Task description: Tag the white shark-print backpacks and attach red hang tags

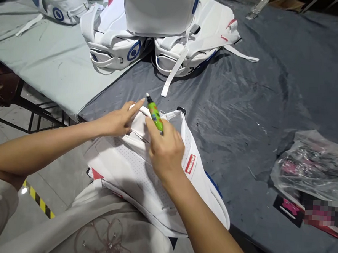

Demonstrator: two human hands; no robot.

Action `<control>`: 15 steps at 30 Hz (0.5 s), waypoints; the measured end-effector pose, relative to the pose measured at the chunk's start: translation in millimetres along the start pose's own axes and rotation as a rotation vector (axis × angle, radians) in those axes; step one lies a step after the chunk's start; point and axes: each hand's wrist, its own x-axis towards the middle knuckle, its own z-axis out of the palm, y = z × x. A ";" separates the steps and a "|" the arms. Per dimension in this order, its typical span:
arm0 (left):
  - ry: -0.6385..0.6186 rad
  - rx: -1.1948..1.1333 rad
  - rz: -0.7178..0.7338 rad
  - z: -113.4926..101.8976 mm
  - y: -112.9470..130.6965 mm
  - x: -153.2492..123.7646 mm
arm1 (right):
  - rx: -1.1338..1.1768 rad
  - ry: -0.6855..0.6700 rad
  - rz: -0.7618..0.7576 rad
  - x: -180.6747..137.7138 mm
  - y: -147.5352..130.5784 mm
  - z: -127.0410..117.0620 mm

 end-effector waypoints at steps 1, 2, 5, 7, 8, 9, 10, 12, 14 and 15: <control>-0.013 -0.003 -0.003 -0.4 0.1 0.4 | 0.067 -0.033 0.063 -9.2 -0.2 -10.4; -0.022 -0.005 -0.002 -0.6 0.2 0.8 | 0.140 -0.107 0.129 -16.7 -1.1 -20.0; -0.025 -0.008 0.002 -0.7 0.4 1.3 | 0.341 -0.425 0.251 -23.2 -6.4 -37.4; -0.024 -0.004 -0.003 -1.0 0.9 0.5 | 0.433 -0.546 0.275 -14.7 -9.5 -37.4; -0.026 -0.002 -0.006 -1.5 1.2 0.0 | 0.468 -0.567 0.291 -8.4 -10.3 -34.9; -0.027 -0.001 -0.007 -2.0 1.6 -0.5 | 0.495 -0.573 0.310 -1.9 -10.8 -31.5; -0.028 0.000 -0.005 -2.7 1.9 -1.0 | 0.510 -0.579 0.329 4.0 -11.2 -27.9; -0.032 -0.003 -0.001 -3.9 2.4 -1.3 | 0.496 -0.608 0.356 11.8 -12.7 -21.3; -0.037 -0.005 0.000 -4.6 2.1 -0.8 | 0.426 -0.613 0.367 12.8 -16.4 -16.6; -0.040 -0.007 0.000 -4.6 1.7 -0.2 | 0.381 -0.598 0.365 11.2 -19.0 -14.9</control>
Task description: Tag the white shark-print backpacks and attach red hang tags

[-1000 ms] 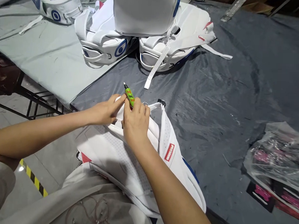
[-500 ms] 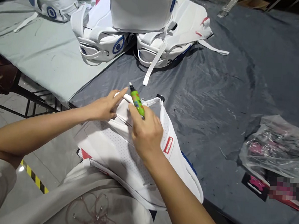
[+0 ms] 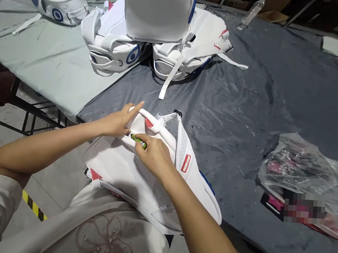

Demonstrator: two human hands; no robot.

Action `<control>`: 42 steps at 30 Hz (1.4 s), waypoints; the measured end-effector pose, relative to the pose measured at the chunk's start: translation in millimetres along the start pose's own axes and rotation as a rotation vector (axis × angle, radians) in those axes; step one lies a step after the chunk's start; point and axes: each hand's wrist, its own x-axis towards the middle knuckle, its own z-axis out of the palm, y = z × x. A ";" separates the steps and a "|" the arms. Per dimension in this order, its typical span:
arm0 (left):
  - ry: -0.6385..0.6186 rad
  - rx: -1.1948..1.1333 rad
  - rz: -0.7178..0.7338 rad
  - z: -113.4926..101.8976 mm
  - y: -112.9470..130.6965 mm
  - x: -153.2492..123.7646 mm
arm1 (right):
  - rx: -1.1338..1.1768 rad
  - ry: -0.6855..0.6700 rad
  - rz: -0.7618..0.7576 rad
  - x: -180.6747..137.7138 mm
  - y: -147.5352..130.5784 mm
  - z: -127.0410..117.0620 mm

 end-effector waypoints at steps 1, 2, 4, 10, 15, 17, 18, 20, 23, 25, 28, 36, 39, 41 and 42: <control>-0.003 -0.002 0.003 0.1 -0.7 0.7 | -0.037 0.029 0.001 -1.6 -1.2 3.5; -0.007 -0.005 0.010 0.4 -1.6 1.5 | -0.065 0.057 0.001 -3.5 -2.4 7.1; -0.012 -0.013 0.029 1.1 -3.6 2.9 | -0.091 0.095 0.003 -6.5 -4.9 13.1; -0.002 -0.018 0.076 1.9 -8.5 4.1 | -0.180 0.084 0.020 -6.3 -12.0 17.5; 0.000 -0.009 0.064 1.2 -8.3 2.5 | -0.218 0.072 0.037 -6.6 -13.9 17.0; 0.000 -0.007 0.055 1.0 -7.2 1.7 | -0.232 0.084 0.055 -7.0 -14.3 17.5; -0.004 -0.005 0.048 0.9 -6.5 1.4 | -0.241 0.095 0.063 -7.1 -14.6 17.8; -0.011 0.004 0.035 0.3 -5.1 0.9 | -0.229 0.096 0.061 -7.0 -15.4 18.6; -0.007 0.005 0.043 -1.3 -3.4 0.5 | -0.214 0.090 0.049 -6.7 -16.5 19.6; -0.017 0.000 0.050 -2.4 -3.1 0.2 | -0.245 0.110 0.062 -6.9 -17.0 20.0; -0.026 -0.009 0.046 -3.1 -4.3 -0.2 | -0.221 0.089 0.051 -7.1 -17.2 19.8; 0.003 -0.005 0.078 1.0 -8.8 1.7 | -0.181 0.081 0.035 -6.1 -16.1 18.8; 0.012 -0.002 0.072 2.4 -7.3 1.5 | -0.196 0.102 0.044 -6.8 -15.7 19.2; 0.008 0.002 0.056 1.5 -6.1 1.4 | -0.215 0.109 0.045 -6.4 -14.8 18.6; 0.007 0.005 0.043 0.4 -5.7 1.7 | -0.205 0.091 0.033 -5.6 -14.3 18.0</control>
